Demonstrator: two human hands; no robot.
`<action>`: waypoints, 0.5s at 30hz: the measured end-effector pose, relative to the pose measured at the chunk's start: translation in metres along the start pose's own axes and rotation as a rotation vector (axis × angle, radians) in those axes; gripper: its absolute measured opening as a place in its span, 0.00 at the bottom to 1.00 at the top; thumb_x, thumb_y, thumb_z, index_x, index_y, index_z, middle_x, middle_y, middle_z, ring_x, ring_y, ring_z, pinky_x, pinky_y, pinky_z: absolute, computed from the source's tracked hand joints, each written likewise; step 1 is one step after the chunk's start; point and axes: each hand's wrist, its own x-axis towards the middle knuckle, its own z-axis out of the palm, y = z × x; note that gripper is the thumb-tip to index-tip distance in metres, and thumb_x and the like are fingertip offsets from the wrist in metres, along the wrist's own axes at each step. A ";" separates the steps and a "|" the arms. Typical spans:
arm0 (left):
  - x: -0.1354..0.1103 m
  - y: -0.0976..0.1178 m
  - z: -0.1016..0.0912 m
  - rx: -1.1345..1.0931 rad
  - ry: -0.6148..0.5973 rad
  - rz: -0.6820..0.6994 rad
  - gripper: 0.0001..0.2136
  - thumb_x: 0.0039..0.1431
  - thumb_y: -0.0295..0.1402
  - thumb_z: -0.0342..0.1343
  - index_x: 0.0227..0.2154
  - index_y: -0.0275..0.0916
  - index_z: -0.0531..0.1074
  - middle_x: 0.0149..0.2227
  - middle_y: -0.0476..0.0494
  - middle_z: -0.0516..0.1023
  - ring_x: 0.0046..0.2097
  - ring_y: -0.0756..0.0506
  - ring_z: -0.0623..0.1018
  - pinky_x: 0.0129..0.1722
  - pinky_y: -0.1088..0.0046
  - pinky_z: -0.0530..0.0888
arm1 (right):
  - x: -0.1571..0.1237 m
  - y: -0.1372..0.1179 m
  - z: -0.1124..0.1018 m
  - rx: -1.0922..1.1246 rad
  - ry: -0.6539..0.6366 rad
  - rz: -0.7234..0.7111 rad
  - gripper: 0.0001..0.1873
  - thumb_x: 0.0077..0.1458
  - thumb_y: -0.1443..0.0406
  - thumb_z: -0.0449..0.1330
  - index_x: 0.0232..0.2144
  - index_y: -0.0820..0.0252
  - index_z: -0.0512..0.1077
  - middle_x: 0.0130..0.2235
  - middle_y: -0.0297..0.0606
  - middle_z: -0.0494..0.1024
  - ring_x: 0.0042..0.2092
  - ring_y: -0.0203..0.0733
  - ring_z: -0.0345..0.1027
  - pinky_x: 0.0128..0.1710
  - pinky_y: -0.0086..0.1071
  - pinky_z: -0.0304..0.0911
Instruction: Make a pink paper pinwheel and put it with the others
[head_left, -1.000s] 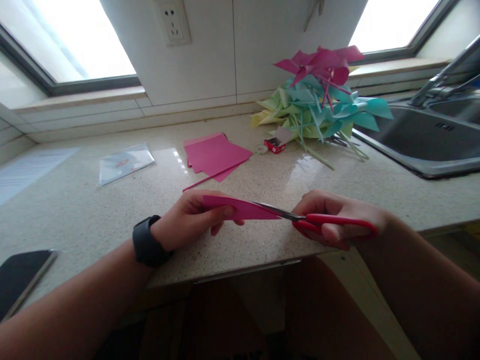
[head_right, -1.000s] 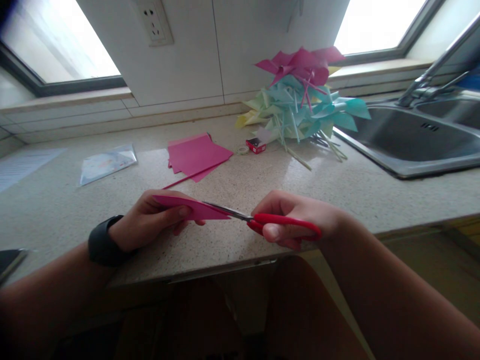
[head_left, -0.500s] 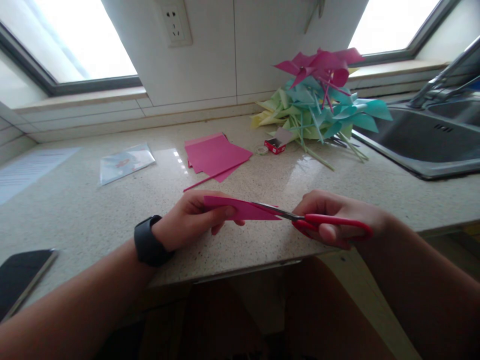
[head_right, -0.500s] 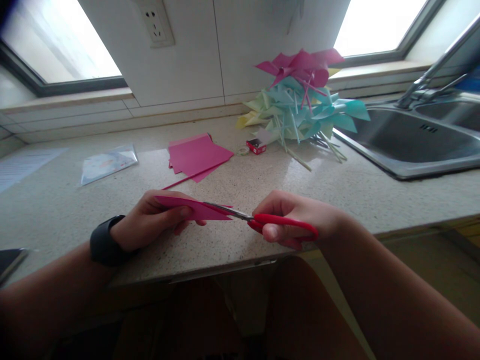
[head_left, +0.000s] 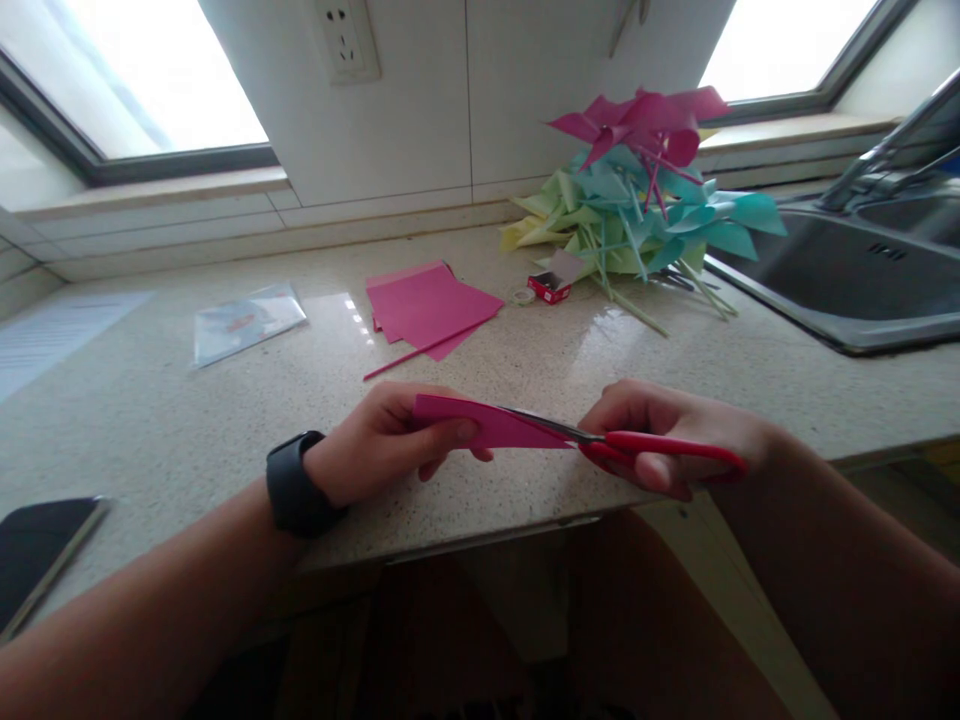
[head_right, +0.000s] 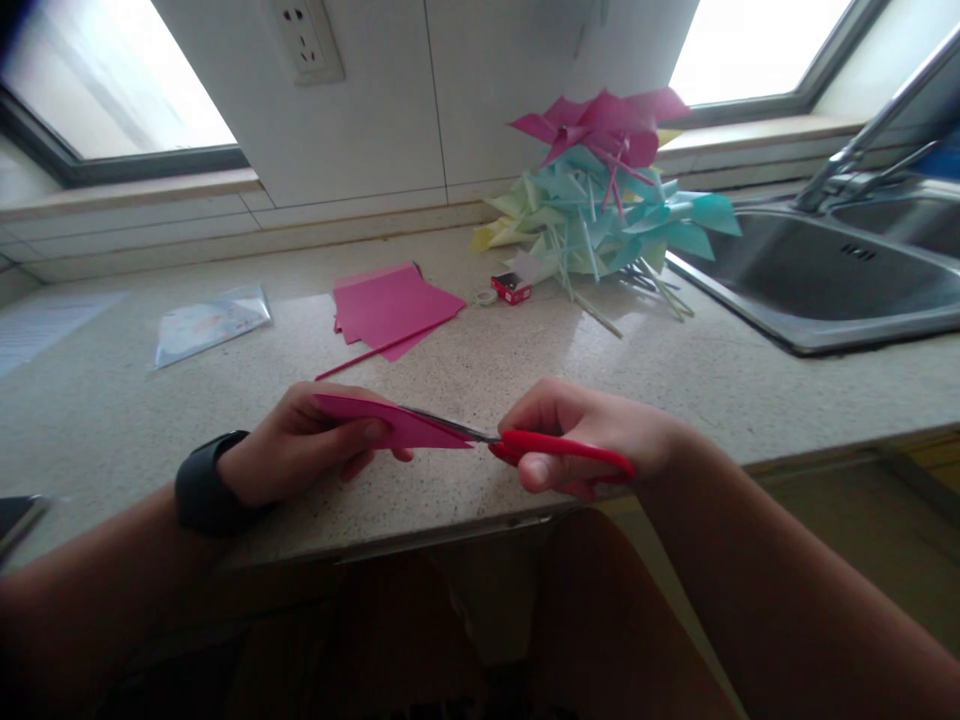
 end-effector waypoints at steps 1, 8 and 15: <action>0.000 0.000 0.000 -0.002 -0.003 -0.006 0.09 0.65 0.32 0.57 0.37 0.35 0.81 0.32 0.42 0.84 0.19 0.57 0.65 0.18 0.83 0.65 | 0.000 -0.001 0.001 0.000 0.004 -0.004 0.28 0.45 0.46 0.71 0.21 0.63 0.67 0.15 0.25 0.62 0.16 0.25 0.49 0.11 0.21 0.39; 0.001 0.002 0.001 0.029 0.003 0.003 0.09 0.64 0.33 0.58 0.36 0.33 0.81 0.30 0.42 0.83 0.19 0.57 0.65 0.18 0.83 0.65 | 0.001 -0.004 0.004 -0.027 0.022 0.007 0.29 0.46 0.45 0.70 0.20 0.63 0.66 0.14 0.26 0.62 0.15 0.25 0.50 0.11 0.21 0.39; 0.002 0.004 0.003 0.028 -0.011 0.039 0.08 0.64 0.30 0.57 0.36 0.34 0.81 0.30 0.44 0.83 0.20 0.56 0.66 0.19 0.83 0.67 | 0.000 -0.002 0.001 -0.053 -0.004 0.011 0.30 0.44 0.43 0.70 0.21 0.62 0.66 0.16 0.25 0.62 0.16 0.25 0.48 0.12 0.22 0.40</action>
